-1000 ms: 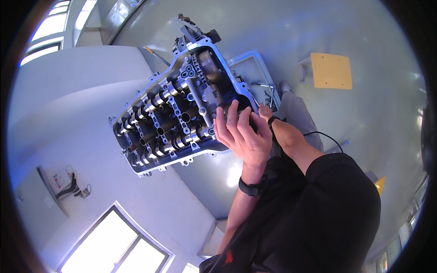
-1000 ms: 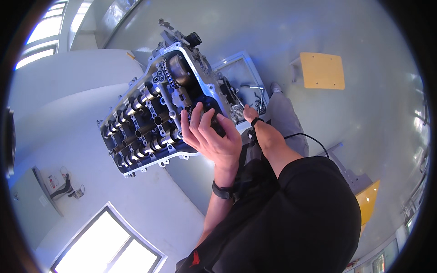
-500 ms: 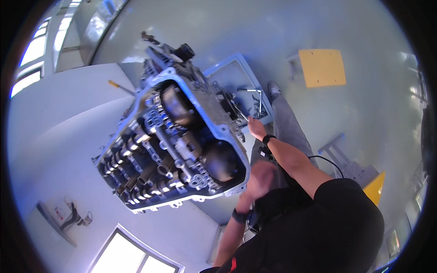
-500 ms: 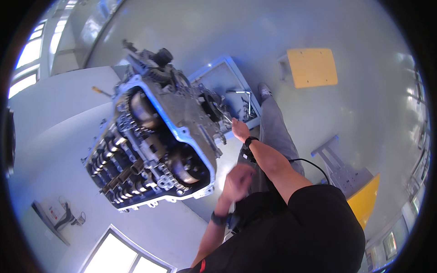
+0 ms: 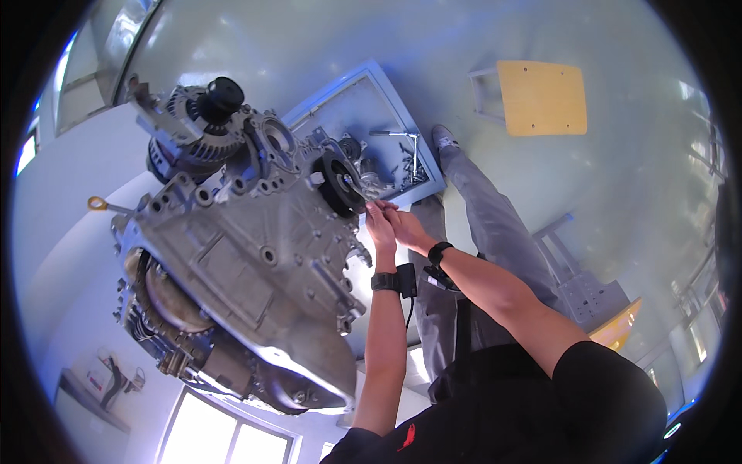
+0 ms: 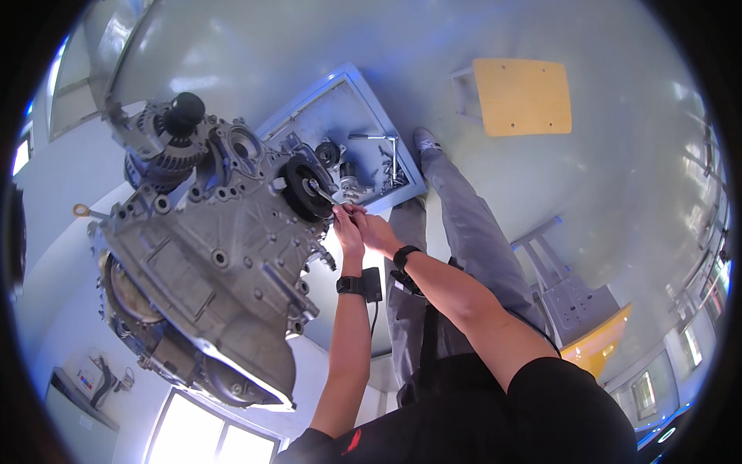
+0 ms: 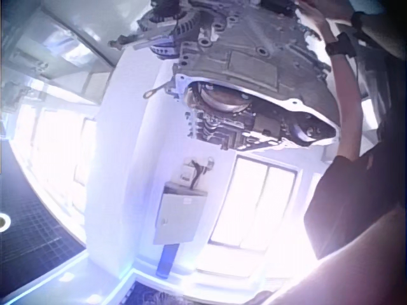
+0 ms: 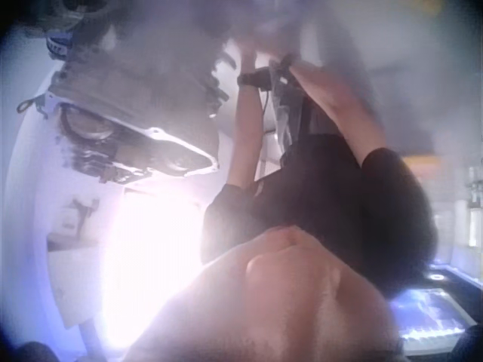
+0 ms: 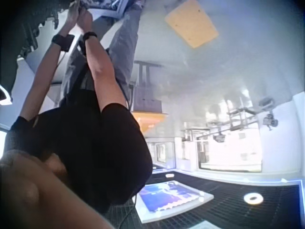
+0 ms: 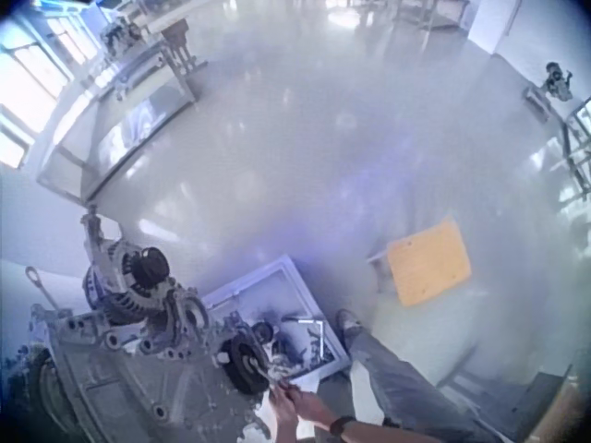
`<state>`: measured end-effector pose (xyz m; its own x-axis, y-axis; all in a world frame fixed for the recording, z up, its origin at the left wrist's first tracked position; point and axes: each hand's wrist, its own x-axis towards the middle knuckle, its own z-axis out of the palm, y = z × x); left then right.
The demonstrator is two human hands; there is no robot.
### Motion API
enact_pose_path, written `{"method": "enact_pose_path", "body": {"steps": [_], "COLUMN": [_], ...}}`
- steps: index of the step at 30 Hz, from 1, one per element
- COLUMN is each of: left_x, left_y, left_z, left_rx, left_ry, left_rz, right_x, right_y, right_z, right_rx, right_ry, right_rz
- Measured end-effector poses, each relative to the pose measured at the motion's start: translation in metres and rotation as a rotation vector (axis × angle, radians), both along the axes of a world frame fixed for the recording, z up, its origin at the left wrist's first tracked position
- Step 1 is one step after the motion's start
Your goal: The person assembles an engine on a stand, using a wrench and socket to tighten bolts on the crankshaft pulley and cylinder head. They retrieve tools from a green toolbox, adjust components by hand, and repeatedly tighten fasteners on different sides of the engine.
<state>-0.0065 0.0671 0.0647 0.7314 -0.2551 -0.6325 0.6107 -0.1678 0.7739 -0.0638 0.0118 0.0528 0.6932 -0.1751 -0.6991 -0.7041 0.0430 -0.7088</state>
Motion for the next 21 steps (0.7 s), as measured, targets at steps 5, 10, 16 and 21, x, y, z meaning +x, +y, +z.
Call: {"method": "enact_pose_path", "body": {"steps": [5, 10, 16, 21], "left_x": [-0.008, -0.004, -0.003, 0.003], "left_y": [-0.01, -0.014, -0.016, -0.015], "left_z": [-0.007, -0.003, -0.005, 0.004], "left_rx": [0.026, 0.064, -0.104, -0.055], "left_ry": [0.056, 0.062, 0.083, 0.154], "left_rz": [0.174, 0.176, 0.234, 0.214], "right_x": [-0.01, -0.005, 0.002, 0.004], "right_y": [-0.004, -0.007, -0.01, -0.008], "right_z": [-0.006, -0.001, 0.0, 0.003], "right_rx": [0.014, 0.023, 0.22, 0.13], "right_ry": [-0.141, -0.103, 0.12, 0.143], "right_rz": [-0.034, 0.011, -0.065, -0.096]}}
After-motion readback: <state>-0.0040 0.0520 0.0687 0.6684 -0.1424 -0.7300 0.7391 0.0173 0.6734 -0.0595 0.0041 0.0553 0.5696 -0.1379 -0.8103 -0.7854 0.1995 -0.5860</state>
